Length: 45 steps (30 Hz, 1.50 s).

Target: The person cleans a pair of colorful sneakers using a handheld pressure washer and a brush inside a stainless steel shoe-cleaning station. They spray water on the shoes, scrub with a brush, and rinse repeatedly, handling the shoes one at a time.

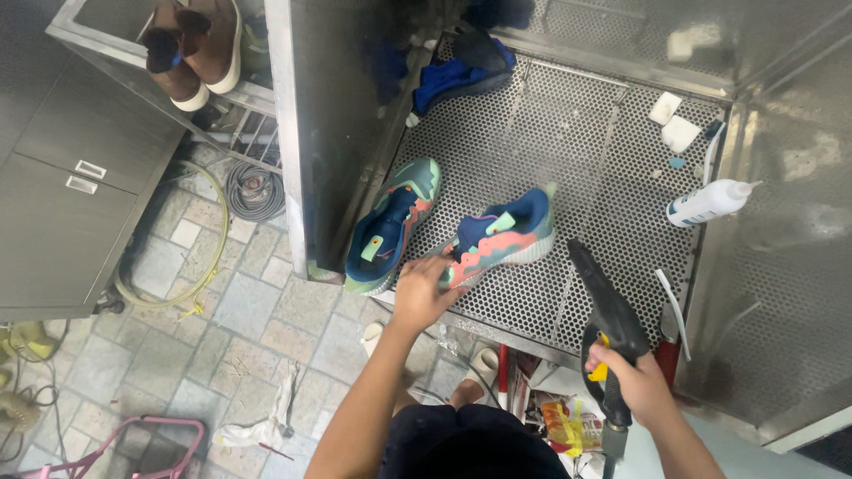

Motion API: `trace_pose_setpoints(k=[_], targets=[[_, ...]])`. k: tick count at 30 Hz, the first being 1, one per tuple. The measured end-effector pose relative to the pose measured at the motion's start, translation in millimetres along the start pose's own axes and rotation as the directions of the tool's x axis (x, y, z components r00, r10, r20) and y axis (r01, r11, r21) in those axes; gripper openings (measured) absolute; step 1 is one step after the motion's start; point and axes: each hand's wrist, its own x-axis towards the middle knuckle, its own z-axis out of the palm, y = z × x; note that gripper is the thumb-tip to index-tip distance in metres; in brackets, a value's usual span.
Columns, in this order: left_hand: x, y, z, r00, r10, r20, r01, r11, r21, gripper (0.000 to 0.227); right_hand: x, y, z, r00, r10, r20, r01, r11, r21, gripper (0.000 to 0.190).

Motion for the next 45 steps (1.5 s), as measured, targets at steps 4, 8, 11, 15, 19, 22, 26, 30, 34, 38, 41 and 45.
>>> trace_pose_setpoints(k=[4,8,11,15,19,22,26,30,34,38,41,45], targets=[[3.5,20.4,-22.4,0.994,-0.099,-0.035,0.088,0.966,-0.243,0.05,5.9,-16.1,-2.6,0.998,-0.011,-0.068,0.013,1.0,0.023,0.022],[1.8,40.1,-30.2,0.96,-0.281,0.012,0.26,0.872,-0.414,0.044,8.7,-20.8,-2.4,0.996,-0.004,-0.086,0.005,1.0,0.007,0.022],[3.8,48.2,-31.1,0.963,-0.27,0.01,0.228,0.795,-0.562,0.04,10.8,-20.2,0.1,0.995,0.029,-0.098,-0.033,0.999,-0.039,0.021],[6.2,53.8,-32.9,0.977,-0.212,-0.02,0.148,0.742,-0.654,0.04,10.8,-18.5,4.4,0.994,0.051,-0.093,-0.05,0.999,0.015,0.021],[9.9,53.3,-31.3,0.976,-0.219,-0.012,0.154,0.724,-0.672,0.04,10.6,-18.4,8.0,0.997,0.036,-0.061,-0.035,0.999,0.018,0.022],[11.4,51.0,-25.9,0.964,-0.265,-0.018,0.179,0.699,-0.693,0.043,9.9,-18.5,9.3,0.997,0.049,-0.055,-0.048,0.999,0.019,0.021],[13.9,45.6,-18.5,0.962,-0.271,-0.044,0.17,0.714,-0.679,0.043,6.8,-18.1,11.6,0.998,0.038,-0.055,-0.037,0.999,0.03,0.02],[17.5,36.5,-10.0,0.968,-0.246,-0.06,0.143,0.728,-0.671,0.042,6.8,-17.5,11.4,0.999,0.03,-0.039,-0.028,0.998,0.062,0.02],[22.3,22.3,11.1,0.951,-0.308,0.012,0.207,0.61,-0.765,0.041,5.3,-18.4,9.1,0.999,0.03,-0.03,-0.029,0.999,0.034,0.018],[32.5,8.9,54.9,0.921,-0.382,0.08,0.222,0.345,-0.912,0.034,-6.5,-29.0,12.3,1.0,-0.003,-0.005,0.003,1.0,0.016,0.017],[45.9,0.1,92.3,0.891,-0.446,0.081,0.21,0.247,-0.946,0.032,-20.2,-41.8,20.8,1.0,-0.022,-0.01,0.02,0.995,-0.096,0.016],[70.1,-9.3,127.2,0.844,-0.527,0.095,0.166,0.088,-0.982,0.027,-39.3,-62.3,33.9,0.999,0.035,0.027,-0.029,0.981,-0.192,0.015]])
